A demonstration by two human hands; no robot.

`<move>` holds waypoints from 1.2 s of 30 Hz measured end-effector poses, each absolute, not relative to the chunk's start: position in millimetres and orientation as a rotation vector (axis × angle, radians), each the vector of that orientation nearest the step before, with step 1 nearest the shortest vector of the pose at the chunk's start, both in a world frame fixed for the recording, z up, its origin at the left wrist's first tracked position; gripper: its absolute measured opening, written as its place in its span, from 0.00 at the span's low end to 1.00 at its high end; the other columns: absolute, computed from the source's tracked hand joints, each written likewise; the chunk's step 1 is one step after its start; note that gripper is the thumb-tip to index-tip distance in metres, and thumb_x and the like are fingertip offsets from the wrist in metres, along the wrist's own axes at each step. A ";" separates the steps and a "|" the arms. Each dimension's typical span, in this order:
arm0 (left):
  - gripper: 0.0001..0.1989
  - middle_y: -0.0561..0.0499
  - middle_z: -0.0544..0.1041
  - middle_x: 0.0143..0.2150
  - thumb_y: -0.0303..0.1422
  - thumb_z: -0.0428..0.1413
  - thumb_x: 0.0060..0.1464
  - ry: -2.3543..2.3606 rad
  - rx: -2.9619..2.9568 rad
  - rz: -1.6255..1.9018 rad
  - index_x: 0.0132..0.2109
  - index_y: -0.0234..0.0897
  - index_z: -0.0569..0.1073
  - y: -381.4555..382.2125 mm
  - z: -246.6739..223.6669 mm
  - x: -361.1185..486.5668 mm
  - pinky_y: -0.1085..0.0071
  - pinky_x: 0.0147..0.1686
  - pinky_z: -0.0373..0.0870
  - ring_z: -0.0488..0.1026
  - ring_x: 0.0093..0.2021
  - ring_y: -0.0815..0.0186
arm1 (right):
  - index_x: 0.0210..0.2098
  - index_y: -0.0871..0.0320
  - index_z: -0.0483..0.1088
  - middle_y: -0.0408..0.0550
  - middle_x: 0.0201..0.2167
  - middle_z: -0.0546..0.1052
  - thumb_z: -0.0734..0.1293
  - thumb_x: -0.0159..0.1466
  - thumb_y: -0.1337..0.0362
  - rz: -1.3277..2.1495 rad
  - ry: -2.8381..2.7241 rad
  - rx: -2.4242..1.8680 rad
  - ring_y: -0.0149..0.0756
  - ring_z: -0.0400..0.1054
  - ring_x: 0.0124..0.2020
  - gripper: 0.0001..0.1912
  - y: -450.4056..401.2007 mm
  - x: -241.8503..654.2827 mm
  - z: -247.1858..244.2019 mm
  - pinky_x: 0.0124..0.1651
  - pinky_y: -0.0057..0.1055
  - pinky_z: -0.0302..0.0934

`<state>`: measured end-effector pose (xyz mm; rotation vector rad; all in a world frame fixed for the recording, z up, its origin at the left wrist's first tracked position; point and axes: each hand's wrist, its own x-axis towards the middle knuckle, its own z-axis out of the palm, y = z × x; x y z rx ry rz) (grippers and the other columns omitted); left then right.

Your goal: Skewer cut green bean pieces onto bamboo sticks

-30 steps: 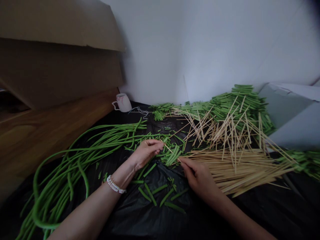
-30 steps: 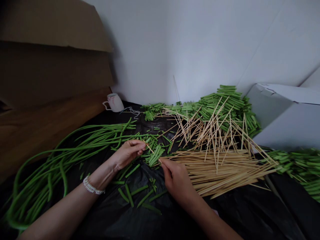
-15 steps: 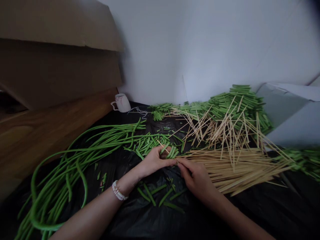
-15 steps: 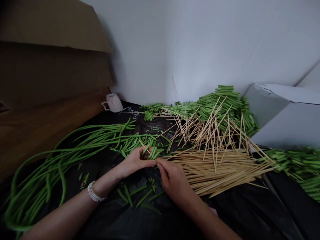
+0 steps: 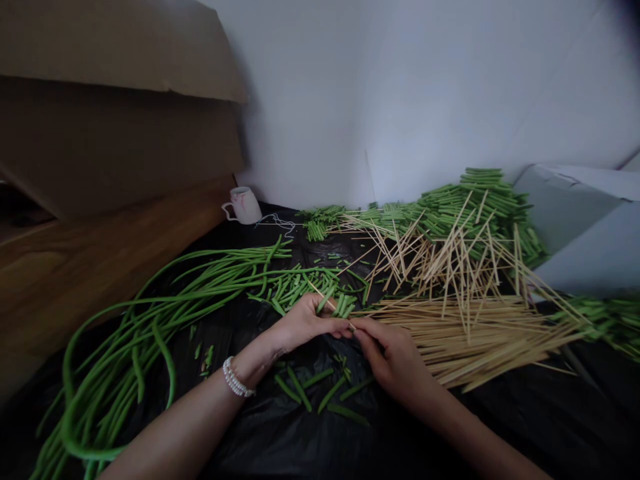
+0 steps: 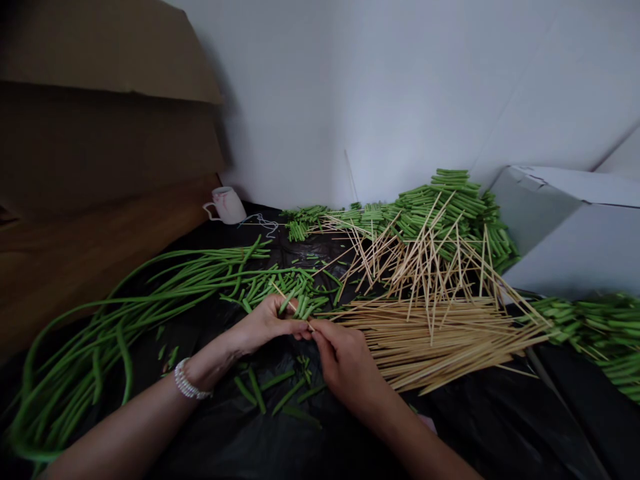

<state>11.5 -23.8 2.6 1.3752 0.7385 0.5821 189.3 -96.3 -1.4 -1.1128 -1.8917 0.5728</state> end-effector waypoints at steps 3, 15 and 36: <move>0.12 0.48 0.79 0.30 0.34 0.65 0.44 0.703 1.316 0.574 0.35 0.31 0.77 -22.9 3.5 9.6 0.74 0.34 0.69 0.74 0.31 0.68 | 0.45 0.57 0.73 0.48 0.38 0.80 0.59 0.66 0.70 0.561 -1.892 -1.108 0.34 0.74 0.37 0.13 -95.8 190.1 -3.1 0.40 0.27 0.65; 0.15 0.57 0.67 0.24 0.39 0.64 0.45 0.783 1.331 0.595 0.31 0.32 0.71 -16.4 2.7 1.7 0.76 0.25 0.53 0.59 0.24 0.75 | 0.46 0.55 0.73 0.46 0.39 0.80 0.59 0.66 0.69 0.631 -1.918 -1.129 0.33 0.74 0.36 0.14 -96.7 189.8 -5.0 0.39 0.27 0.64; 0.17 0.59 0.68 0.25 0.35 0.68 0.37 0.824 1.077 0.391 0.33 0.35 0.70 -22.7 1.6 -0.7 0.77 0.23 0.55 0.62 0.24 0.75 | 0.46 0.55 0.72 0.48 0.38 0.79 0.58 0.67 0.69 0.690 -2.001 -1.081 0.34 0.73 0.37 0.14 -101.3 187.9 -0.3 0.42 0.29 0.65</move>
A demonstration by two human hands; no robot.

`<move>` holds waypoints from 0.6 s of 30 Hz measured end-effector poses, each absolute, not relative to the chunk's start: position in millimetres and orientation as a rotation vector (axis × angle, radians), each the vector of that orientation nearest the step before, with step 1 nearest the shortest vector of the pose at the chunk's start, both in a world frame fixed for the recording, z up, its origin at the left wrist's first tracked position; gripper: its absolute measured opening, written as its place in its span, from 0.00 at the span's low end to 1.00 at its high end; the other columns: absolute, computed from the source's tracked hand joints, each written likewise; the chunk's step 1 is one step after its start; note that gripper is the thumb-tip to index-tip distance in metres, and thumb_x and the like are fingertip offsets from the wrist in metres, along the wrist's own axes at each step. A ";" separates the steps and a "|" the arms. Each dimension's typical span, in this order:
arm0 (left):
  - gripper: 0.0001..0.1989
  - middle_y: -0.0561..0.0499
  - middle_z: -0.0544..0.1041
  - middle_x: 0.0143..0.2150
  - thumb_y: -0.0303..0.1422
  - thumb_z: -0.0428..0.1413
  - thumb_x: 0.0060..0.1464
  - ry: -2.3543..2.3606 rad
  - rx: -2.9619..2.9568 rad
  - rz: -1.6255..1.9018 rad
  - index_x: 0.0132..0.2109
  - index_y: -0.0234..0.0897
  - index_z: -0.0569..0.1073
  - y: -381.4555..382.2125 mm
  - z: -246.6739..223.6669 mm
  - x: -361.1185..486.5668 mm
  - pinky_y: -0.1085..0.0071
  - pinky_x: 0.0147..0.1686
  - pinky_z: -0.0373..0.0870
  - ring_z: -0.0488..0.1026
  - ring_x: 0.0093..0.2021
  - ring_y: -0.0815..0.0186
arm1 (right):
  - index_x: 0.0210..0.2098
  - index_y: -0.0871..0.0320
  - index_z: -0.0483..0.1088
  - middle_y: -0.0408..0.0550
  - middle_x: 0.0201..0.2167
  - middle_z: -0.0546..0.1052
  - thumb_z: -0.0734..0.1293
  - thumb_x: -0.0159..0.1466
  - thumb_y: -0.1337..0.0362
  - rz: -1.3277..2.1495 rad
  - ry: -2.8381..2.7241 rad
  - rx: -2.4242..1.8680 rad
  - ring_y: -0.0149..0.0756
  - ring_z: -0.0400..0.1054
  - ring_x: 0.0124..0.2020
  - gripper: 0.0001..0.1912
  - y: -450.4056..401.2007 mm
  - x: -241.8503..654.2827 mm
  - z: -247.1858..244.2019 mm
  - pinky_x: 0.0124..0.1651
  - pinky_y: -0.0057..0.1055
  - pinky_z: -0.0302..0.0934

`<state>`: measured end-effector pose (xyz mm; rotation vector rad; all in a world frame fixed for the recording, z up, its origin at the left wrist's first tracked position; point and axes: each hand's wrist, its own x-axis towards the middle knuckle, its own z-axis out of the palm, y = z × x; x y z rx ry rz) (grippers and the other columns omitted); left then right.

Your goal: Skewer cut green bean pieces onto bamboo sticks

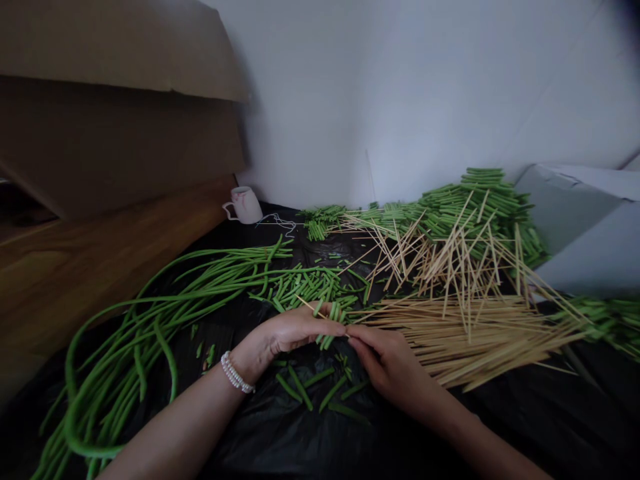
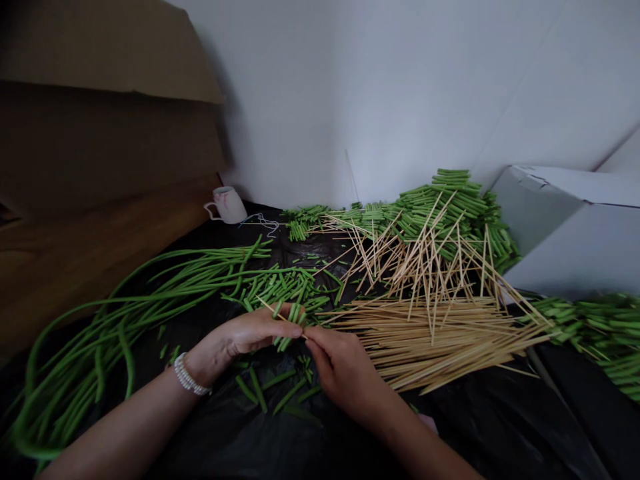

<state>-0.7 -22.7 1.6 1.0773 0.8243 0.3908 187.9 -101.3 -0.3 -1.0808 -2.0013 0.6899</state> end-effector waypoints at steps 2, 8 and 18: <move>0.17 0.58 0.69 0.25 0.35 0.68 0.37 0.794 1.064 0.395 0.32 0.34 0.70 -23.0 2.4 0.1 0.77 0.23 0.56 0.63 0.25 0.75 | 0.46 0.55 0.72 0.48 0.37 0.79 0.57 0.67 0.69 0.694 -2.007 -1.076 0.34 0.73 0.36 0.14 -101.1 188.0 0.0 0.42 0.29 0.65; 0.17 0.58 0.68 0.25 0.32 0.69 0.36 0.737 1.064 0.433 0.31 0.33 0.69 -19.5 5.1 -0.7 0.78 0.26 0.58 0.64 0.25 0.76 | 0.46 0.55 0.72 0.47 0.35 0.78 0.57 0.67 0.69 0.658 -2.002 -1.068 0.34 0.73 0.38 0.14 -99.4 189.5 -1.2 0.41 0.28 0.64; 0.17 0.57 0.67 0.25 0.31 0.68 0.37 0.685 1.048 0.362 0.30 0.33 0.67 -21.8 7.4 -2.6 0.77 0.26 0.56 0.62 0.26 0.75 | 0.44 0.55 0.72 0.46 0.33 0.78 0.57 0.67 0.69 0.649 -2.030 -1.060 0.33 0.73 0.35 0.13 -102.4 187.7 1.7 0.39 0.28 0.64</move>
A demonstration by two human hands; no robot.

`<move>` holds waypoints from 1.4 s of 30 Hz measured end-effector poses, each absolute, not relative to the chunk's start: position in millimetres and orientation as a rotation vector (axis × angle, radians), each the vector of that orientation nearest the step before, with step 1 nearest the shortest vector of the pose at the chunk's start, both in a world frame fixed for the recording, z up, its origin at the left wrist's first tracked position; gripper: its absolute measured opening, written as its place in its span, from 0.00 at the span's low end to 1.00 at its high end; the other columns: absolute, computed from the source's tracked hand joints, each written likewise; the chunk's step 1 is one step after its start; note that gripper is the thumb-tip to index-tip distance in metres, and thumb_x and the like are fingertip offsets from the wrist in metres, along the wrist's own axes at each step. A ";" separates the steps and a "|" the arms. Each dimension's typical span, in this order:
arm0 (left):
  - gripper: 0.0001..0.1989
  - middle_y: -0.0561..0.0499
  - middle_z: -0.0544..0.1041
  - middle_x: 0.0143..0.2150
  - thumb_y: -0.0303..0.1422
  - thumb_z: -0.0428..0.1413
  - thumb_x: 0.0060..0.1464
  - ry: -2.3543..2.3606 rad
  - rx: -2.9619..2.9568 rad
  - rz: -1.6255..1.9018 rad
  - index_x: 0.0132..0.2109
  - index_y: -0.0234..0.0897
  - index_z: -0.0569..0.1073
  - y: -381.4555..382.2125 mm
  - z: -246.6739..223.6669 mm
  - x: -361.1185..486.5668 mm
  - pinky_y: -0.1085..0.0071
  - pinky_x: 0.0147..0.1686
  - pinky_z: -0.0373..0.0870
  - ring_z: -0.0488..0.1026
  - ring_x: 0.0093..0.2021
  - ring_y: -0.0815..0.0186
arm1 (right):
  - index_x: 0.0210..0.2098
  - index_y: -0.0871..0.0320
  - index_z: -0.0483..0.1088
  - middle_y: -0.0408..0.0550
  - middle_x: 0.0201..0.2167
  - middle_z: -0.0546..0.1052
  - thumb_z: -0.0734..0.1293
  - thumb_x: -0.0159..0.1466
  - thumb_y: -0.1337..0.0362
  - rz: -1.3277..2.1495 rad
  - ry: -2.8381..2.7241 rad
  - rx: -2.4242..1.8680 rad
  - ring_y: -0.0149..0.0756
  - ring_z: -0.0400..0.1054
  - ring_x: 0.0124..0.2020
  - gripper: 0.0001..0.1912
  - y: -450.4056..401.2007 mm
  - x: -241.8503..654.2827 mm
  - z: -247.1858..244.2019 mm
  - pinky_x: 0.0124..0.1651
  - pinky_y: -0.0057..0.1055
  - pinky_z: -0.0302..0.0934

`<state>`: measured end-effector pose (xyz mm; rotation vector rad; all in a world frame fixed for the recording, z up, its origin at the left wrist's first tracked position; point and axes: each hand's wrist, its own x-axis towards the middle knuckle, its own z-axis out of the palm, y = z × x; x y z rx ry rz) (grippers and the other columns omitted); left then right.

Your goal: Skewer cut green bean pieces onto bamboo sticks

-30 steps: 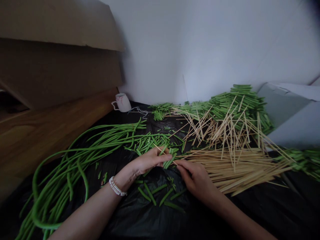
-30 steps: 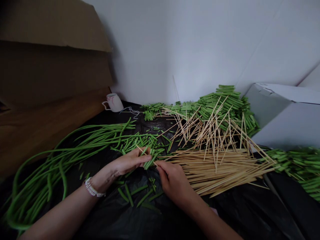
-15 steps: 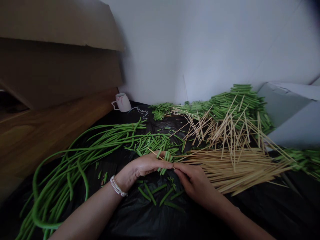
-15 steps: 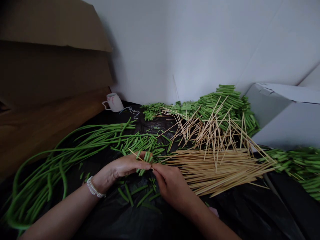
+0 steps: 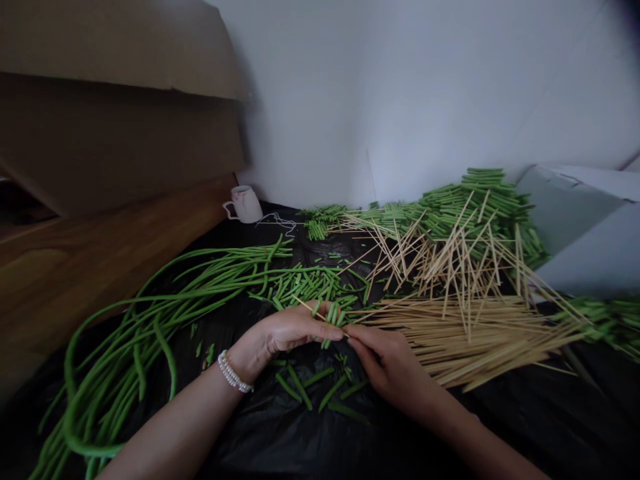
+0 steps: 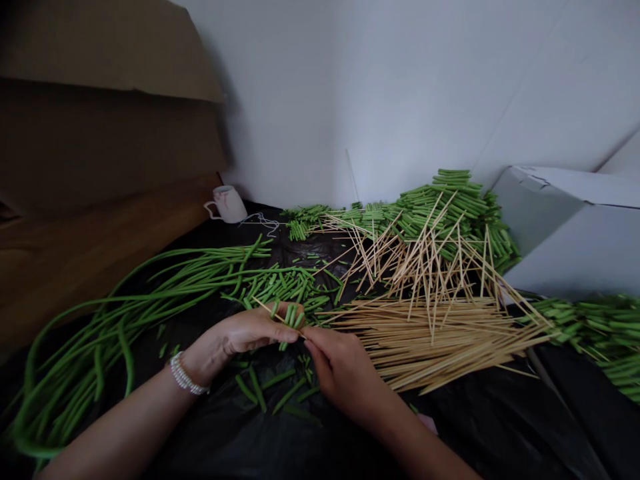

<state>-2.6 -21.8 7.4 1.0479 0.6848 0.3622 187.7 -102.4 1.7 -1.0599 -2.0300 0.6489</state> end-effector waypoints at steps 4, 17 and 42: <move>0.18 0.58 0.64 0.25 0.34 0.68 0.37 0.687 1.135 0.412 0.29 0.33 0.66 -21.4 9.9 -2.0 0.76 0.26 0.54 0.59 0.25 0.75 | 0.40 0.55 0.73 0.46 0.31 0.77 0.57 0.67 0.68 0.648 -2.039 -1.075 0.34 0.73 0.35 0.13 -101.0 188.8 0.8 0.39 0.29 0.65; 0.17 0.58 0.65 0.25 0.35 0.67 0.37 0.730 1.251 0.375 0.30 0.34 0.67 -21.5 7.1 0.1 0.76 0.26 0.53 0.59 0.26 0.74 | 0.38 0.55 0.71 0.45 0.30 0.76 0.56 0.67 0.68 0.693 -2.045 -1.082 0.33 0.71 0.32 0.12 -102.0 187.4 -0.6 0.37 0.27 0.62; 0.11 0.57 0.66 0.26 0.29 0.62 0.41 0.698 1.305 0.319 0.31 0.35 0.67 -22.1 14.9 -2.2 0.76 0.26 0.54 0.59 0.27 0.74 | 0.38 0.55 0.72 0.44 0.30 0.76 0.57 0.67 0.68 0.700 -2.033 -1.057 0.33 0.72 0.35 0.12 -101.9 187.4 0.2 0.41 0.27 0.63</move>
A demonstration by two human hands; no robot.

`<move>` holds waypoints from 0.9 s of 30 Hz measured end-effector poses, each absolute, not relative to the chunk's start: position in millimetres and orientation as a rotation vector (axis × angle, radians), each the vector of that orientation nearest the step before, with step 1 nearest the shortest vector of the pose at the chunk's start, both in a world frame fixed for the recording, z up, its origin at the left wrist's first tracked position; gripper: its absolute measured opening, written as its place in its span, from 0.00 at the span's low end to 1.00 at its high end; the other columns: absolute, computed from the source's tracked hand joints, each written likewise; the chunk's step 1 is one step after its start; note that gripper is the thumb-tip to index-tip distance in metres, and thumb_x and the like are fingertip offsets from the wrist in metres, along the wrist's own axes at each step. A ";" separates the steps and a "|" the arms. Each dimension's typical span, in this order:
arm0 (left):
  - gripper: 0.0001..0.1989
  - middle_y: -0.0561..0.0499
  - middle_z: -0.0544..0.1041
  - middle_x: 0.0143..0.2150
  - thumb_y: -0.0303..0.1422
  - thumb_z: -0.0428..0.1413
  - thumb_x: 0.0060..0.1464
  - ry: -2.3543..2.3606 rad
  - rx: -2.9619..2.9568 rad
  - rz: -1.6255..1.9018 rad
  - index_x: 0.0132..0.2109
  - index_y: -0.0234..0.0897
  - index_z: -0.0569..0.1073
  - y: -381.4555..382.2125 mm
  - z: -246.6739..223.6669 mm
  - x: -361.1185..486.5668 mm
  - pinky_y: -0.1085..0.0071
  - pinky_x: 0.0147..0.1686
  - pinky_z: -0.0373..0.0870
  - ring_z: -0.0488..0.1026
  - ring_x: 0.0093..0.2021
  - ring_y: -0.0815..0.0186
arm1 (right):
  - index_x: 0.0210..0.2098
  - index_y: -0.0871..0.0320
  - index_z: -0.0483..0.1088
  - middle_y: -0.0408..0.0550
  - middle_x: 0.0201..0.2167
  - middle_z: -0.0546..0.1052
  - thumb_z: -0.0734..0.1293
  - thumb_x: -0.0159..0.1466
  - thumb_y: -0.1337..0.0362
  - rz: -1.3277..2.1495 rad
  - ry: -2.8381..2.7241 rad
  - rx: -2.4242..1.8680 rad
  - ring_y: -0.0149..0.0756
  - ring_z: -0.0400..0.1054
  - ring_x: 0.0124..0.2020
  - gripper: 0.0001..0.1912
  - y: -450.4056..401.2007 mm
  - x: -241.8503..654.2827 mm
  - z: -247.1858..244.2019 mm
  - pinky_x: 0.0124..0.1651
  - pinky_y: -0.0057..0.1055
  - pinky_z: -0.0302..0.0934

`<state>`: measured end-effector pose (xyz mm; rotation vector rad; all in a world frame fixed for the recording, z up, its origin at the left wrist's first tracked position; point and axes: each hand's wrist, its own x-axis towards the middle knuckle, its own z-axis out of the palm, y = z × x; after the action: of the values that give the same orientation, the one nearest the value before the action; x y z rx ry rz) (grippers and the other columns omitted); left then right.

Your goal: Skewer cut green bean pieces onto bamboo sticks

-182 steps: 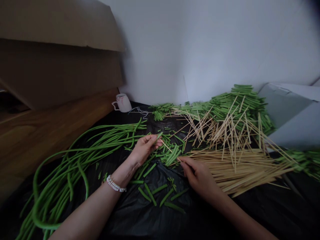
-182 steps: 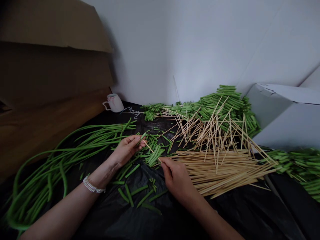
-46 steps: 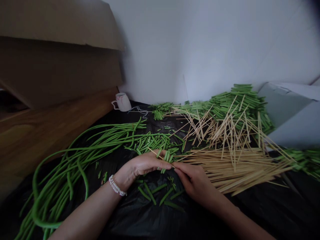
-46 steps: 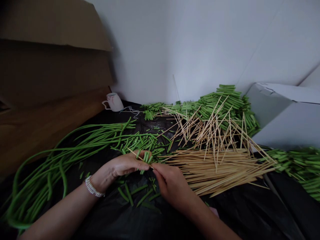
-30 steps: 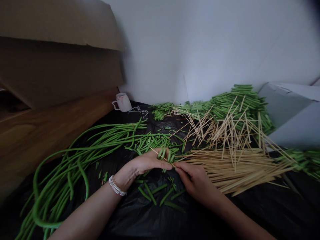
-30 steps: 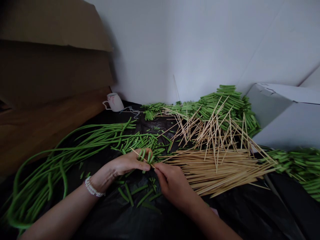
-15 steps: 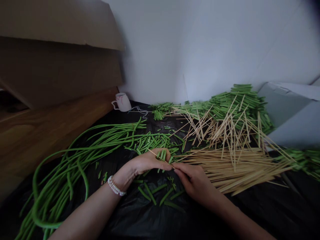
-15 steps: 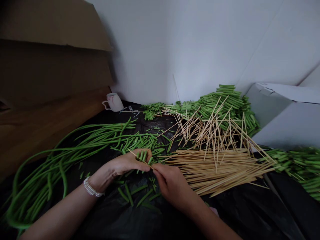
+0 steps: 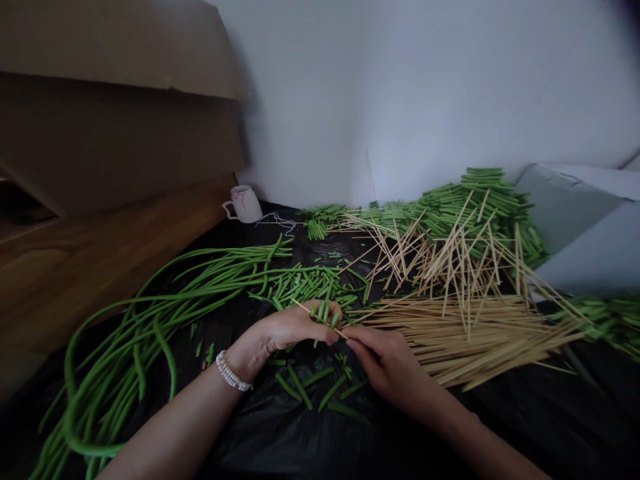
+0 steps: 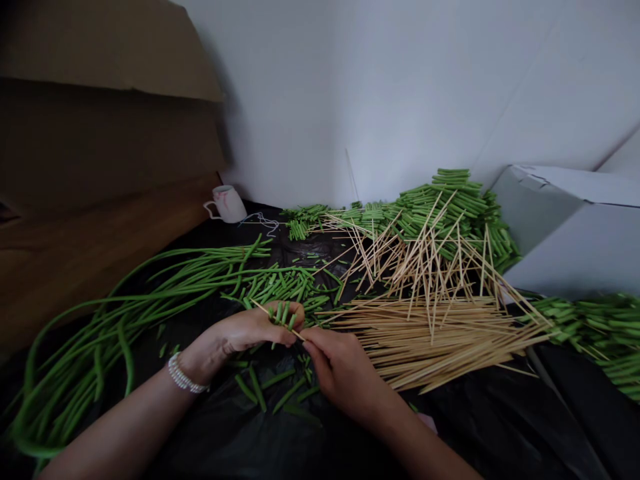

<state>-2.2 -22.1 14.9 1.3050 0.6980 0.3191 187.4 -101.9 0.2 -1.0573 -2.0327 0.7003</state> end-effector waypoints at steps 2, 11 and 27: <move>0.12 0.58 0.65 0.25 0.28 0.62 0.41 0.694 1.293 0.330 0.30 0.35 0.65 -23.1 13.8 -1.3 0.76 0.26 0.53 0.58 0.26 0.74 | 0.37 0.56 0.72 0.44 0.31 0.76 0.57 0.67 0.68 0.716 -2.035 -1.051 0.33 0.72 0.35 0.12 -102.4 186.9 0.8 0.42 0.27 0.63; 0.14 0.53 0.73 0.30 0.35 0.65 0.42 0.718 1.283 0.525 0.35 0.33 0.73 -16.5 16.4 -3.9 0.74 0.32 0.60 0.66 0.30 0.72 | 0.42 0.56 0.73 0.44 0.30 0.76 0.58 0.67 0.68 0.650 -1.915 -1.121 0.32 0.72 0.33 0.12 -96.5 193.1 -0.9 0.38 0.25 0.62; 0.18 0.55 0.68 0.19 0.43 0.58 0.52 0.965 1.546 0.755 0.24 0.32 0.75 -6.3 0.6 -0.1 0.75 0.24 0.55 0.60 0.22 0.73 | 0.42 0.56 0.72 0.48 0.33 0.78 0.56 0.67 0.67 0.418 -1.983 -1.285 0.38 0.74 0.37 0.13 -93.3 197.4 -13.8 0.44 0.31 0.64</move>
<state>-0.1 -6.3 0.6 1.5464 0.9651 0.7548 197.4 -93.3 -13.8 -1.2850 -1.9834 0.4175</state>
